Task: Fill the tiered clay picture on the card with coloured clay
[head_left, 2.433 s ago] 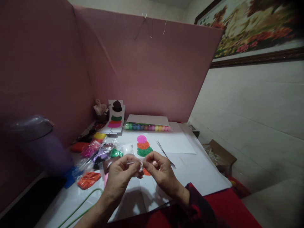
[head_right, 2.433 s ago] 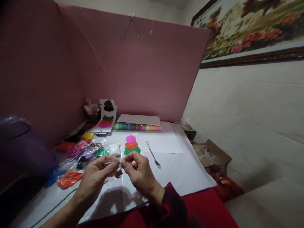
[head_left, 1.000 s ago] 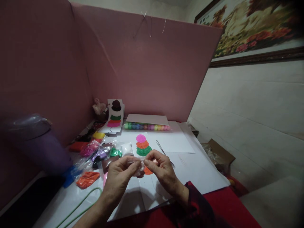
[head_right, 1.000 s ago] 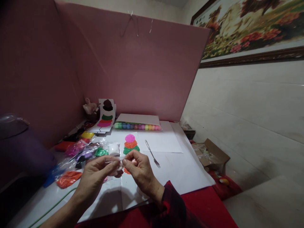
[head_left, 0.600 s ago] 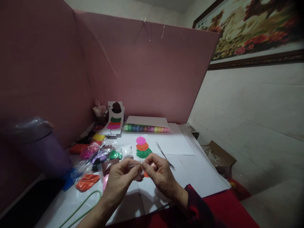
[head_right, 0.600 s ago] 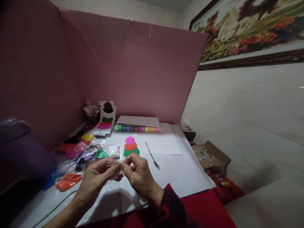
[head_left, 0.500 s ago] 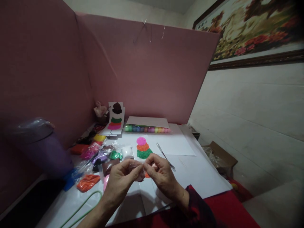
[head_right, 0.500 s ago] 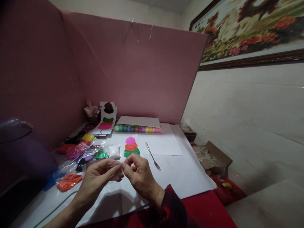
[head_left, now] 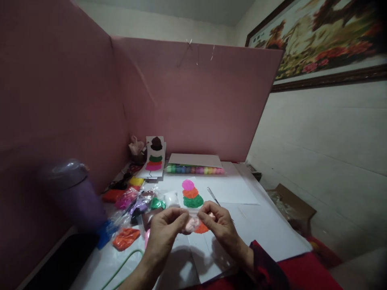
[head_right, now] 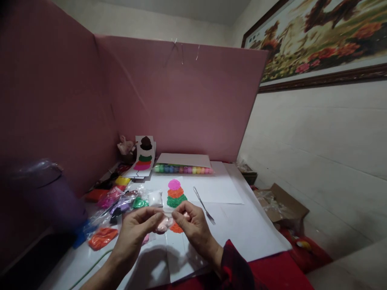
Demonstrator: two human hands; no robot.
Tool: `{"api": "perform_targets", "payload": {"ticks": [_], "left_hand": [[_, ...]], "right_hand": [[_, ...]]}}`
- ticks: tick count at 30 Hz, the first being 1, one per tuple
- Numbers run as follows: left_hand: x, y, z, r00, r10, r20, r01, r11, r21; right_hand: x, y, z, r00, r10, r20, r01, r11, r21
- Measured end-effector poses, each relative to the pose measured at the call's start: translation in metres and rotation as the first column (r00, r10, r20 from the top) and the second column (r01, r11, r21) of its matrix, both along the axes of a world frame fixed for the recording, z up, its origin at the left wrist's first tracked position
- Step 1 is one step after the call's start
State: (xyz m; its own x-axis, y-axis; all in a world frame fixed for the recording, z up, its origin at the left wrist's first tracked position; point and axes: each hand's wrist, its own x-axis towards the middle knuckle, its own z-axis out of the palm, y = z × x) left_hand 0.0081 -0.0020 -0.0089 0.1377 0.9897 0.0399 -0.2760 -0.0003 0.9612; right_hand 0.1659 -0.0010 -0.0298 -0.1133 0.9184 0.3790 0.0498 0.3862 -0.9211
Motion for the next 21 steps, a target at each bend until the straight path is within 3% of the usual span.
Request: {"api": "perform_targets", "payload": {"ticks": [5,10,12,16,21], "left_hand": [[0.0,0.005,-0.007,0.999,-0.034,0.04,0.036,0.999,-0.035],[-0.003,0.013,-0.016,1.0,0.018,-0.012,-0.018,0.999,-0.027],[-0.007,0.015,-0.015,0.999,0.036,-0.011,-0.036,0.999,-0.005],[-0.017,0.019,0.003,0.99,0.129,-0.056,-0.125,0.99,0.066],[-0.026,0.033,0.03,0.958,0.239,-0.155,-0.223,0.968,0.117]], "right_hand": [[0.001,0.002,-0.003,0.994,0.026,-0.102,-0.034,0.996,-0.077],[-0.001,0.002,-0.001,0.991,0.059,-0.119,-0.075,0.988,-0.135],[-0.001,0.004,0.001,0.994,0.007,-0.106,-0.019,0.993,-0.115],[0.005,0.011,0.004,0.965,-0.197,-0.175,0.18,0.978,-0.108],[0.012,0.023,0.007,0.965,-0.143,-0.218,0.122,0.986,-0.11]]}}
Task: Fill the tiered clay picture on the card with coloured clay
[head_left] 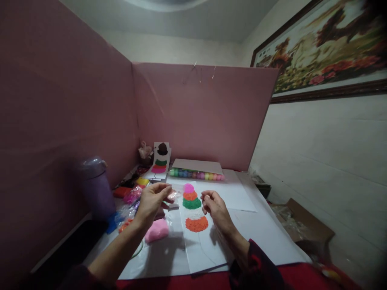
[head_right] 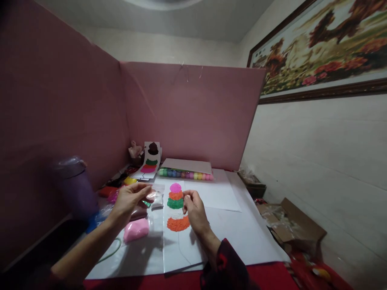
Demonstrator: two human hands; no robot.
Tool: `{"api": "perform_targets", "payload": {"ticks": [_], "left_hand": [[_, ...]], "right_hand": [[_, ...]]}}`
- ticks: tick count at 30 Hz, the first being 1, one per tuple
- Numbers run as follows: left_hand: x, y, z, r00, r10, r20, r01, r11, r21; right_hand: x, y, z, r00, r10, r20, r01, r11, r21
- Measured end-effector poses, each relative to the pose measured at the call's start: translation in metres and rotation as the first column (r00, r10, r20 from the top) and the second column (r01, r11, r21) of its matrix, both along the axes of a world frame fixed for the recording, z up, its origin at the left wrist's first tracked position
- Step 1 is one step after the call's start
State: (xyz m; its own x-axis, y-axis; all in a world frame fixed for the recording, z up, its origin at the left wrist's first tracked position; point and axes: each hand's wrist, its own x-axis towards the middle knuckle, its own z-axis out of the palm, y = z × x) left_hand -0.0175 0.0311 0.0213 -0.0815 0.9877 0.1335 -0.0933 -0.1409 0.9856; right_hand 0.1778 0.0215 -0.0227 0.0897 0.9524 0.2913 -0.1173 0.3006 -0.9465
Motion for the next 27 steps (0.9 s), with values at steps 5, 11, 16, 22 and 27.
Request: {"api": "perform_targets", "payload": {"ticks": [5,11,16,22,27], "left_hand": [[-0.001,0.024,0.005,0.999,0.028,-0.026,-0.026,0.999,0.043],[-0.003,0.041,0.001,0.996,0.073,-0.059,-0.071,0.997,0.045],[-0.022,0.06,-0.003,0.971,0.205,-0.126,-0.199,0.978,0.058],[-0.042,0.091,-0.019,0.921,0.239,-0.309,-0.281,0.954,-0.1],[-0.045,0.109,-0.035,0.865,0.194,-0.463,-0.296,0.942,-0.16]], "right_hand": [[-0.002,0.005,0.007,0.994,0.097,0.047,-0.097,0.995,0.016],[-0.007,-0.005,-0.004,0.976,0.008,0.218,-0.026,0.997,0.078],[-0.012,-0.019,-0.009,0.93,-0.09,0.357,0.011,0.976,0.216],[-0.015,-0.02,-0.014,0.927,-0.027,0.373,-0.035,0.987,0.159],[-0.013,-0.018,-0.015,0.919,-0.093,0.383,0.023,0.983,0.182]]}}
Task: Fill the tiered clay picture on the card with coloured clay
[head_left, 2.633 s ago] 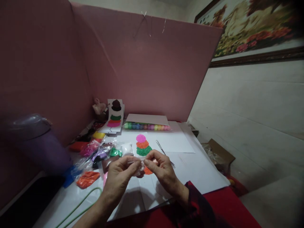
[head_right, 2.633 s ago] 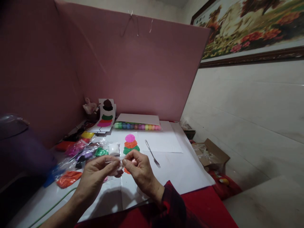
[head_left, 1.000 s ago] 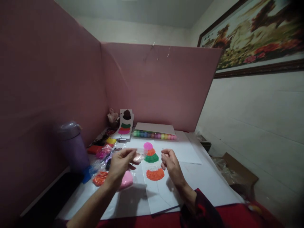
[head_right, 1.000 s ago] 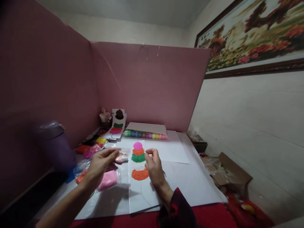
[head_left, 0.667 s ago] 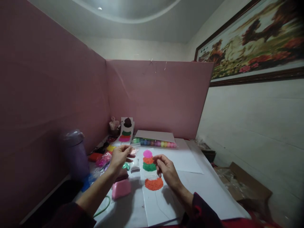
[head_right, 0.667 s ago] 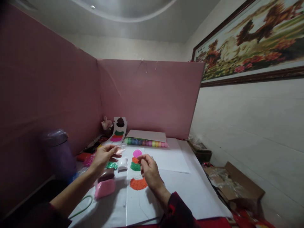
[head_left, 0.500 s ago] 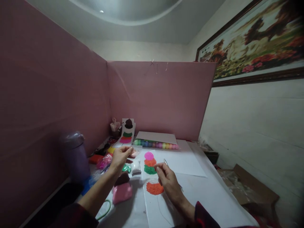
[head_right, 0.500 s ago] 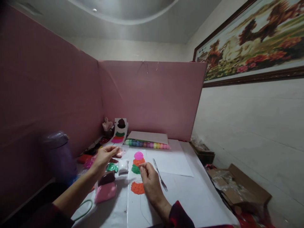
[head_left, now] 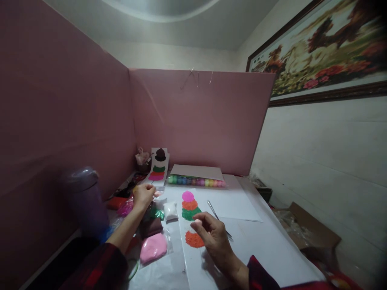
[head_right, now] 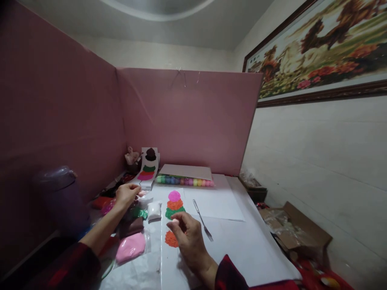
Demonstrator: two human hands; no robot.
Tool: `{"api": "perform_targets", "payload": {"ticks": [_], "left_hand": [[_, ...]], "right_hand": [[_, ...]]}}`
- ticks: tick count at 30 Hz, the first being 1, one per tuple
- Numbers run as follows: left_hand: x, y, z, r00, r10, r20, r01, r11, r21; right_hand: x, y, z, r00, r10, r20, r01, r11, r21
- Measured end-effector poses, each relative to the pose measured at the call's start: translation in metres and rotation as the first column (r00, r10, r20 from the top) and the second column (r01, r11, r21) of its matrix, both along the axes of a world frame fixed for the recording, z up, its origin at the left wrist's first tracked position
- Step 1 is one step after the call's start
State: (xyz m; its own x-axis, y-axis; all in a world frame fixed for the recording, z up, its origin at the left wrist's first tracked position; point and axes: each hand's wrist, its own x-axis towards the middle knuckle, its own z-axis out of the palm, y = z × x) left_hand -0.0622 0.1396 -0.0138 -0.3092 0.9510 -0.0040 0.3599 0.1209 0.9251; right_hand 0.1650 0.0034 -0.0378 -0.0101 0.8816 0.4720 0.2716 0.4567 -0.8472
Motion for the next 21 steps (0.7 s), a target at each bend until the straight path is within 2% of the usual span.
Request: {"api": "perform_targets", "payload": {"ticks": [4,7,10,12,15,17,19,21], "left_hand": [[0.001,0.001,-0.002,0.998,-0.039,-0.049,0.041,0.999,0.033],[0.004,-0.008,0.006,0.996,-0.038,-0.081,0.049,0.989,0.14],[0.017,-0.03,0.019,0.994,-0.06,-0.089,0.081,0.963,0.256],[0.034,-0.052,0.025,0.983,-0.169,-0.075,0.183,0.944,0.273],[0.063,-0.09,0.025,0.907,-0.42,-0.028,0.417,0.885,0.205],[0.077,-0.11,0.02,0.799,-0.592,0.11,0.573,0.803,0.162],[0.083,-0.121,0.013,0.753,-0.614,0.237,0.593,0.789,0.161],[0.083,-0.125,0.008,0.721,-0.597,0.351,0.579,0.798,0.167]], "right_hand": [[0.001,0.0,0.002,1.0,-0.013,0.008,0.012,0.999,0.044],[0.0,-0.001,0.002,1.0,0.016,0.025,-0.018,0.995,0.098],[-0.002,-0.002,0.0,0.998,0.056,-0.017,-0.055,0.995,0.088],[-0.004,-0.003,0.0,0.993,0.077,-0.09,-0.074,0.997,0.038],[-0.004,-0.005,0.003,0.991,0.078,-0.109,-0.079,0.997,-0.006],[-0.003,-0.006,0.004,0.998,0.055,-0.014,-0.055,0.998,0.015],[-0.002,-0.007,0.005,0.997,0.03,0.067,-0.033,0.998,0.052],[0.0,-0.008,0.004,0.995,0.034,0.096,-0.04,0.997,0.066]]}}
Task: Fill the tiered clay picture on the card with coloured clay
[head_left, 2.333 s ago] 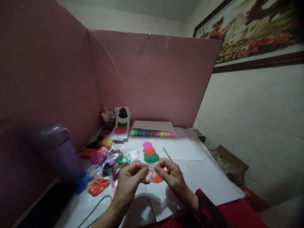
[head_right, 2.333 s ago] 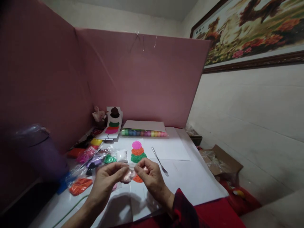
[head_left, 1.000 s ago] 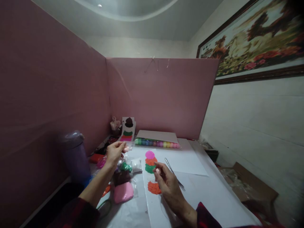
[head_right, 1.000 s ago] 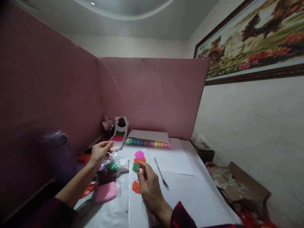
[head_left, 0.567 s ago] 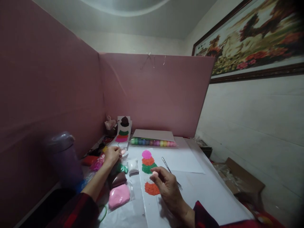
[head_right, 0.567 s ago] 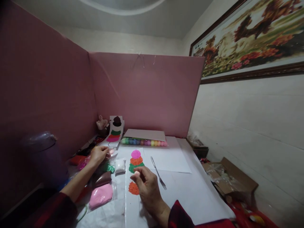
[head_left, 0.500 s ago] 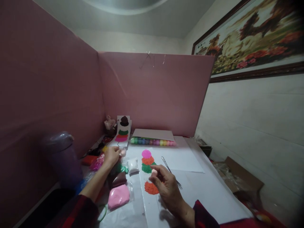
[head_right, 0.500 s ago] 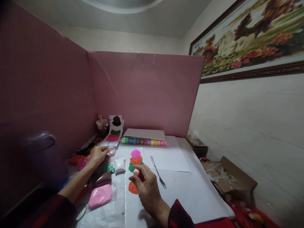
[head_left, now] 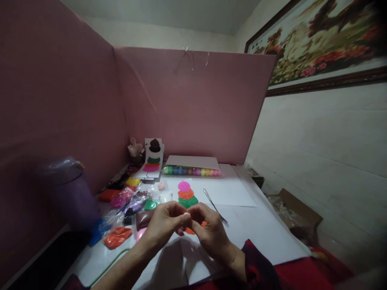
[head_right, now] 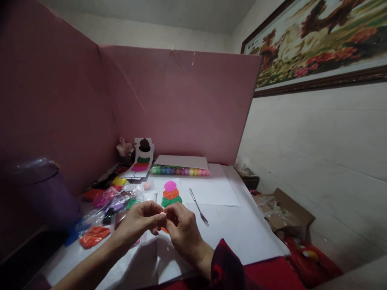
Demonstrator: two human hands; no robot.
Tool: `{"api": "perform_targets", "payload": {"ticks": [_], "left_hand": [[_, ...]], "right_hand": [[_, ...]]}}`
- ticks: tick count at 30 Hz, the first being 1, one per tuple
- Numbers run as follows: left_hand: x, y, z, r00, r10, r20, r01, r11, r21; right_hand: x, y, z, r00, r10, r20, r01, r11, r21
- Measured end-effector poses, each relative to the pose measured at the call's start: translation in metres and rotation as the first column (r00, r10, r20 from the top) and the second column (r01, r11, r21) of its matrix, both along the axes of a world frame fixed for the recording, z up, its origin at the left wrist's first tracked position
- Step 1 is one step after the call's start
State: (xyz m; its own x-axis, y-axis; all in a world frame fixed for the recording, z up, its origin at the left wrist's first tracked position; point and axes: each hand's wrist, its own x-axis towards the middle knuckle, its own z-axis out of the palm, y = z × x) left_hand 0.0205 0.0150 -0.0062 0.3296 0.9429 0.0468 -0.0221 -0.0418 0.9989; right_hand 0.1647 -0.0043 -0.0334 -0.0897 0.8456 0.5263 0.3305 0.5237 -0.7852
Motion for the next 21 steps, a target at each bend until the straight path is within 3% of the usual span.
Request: {"api": "perform_targets", "payload": {"ticks": [4,12,17,19,21], "left_hand": [[-0.006,0.003,-0.005,0.989,0.007,0.145,0.001,0.998,-0.058],[-0.006,0.003,-0.005,0.99,0.001,0.139,0.009,0.997,-0.077],[-0.008,0.007,-0.015,0.977,0.167,0.13,-0.182,0.977,0.113],[-0.008,0.006,-0.02,0.988,0.143,0.05,-0.151,0.951,0.269],[-0.007,0.006,-0.021,0.993,0.113,0.021,-0.113,0.938,0.328]], "right_hand": [[0.001,0.0,0.001,0.999,0.027,0.018,-0.027,0.999,0.027],[0.004,0.001,0.003,0.99,-0.02,0.14,-0.007,0.981,0.192],[0.01,0.003,0.002,0.973,-0.063,0.223,0.003,0.966,0.259],[0.011,0.002,0.004,0.961,0.003,0.277,-0.08,0.96,0.267],[0.01,0.001,0.005,0.963,0.062,0.261,-0.127,0.963,0.24]]}}
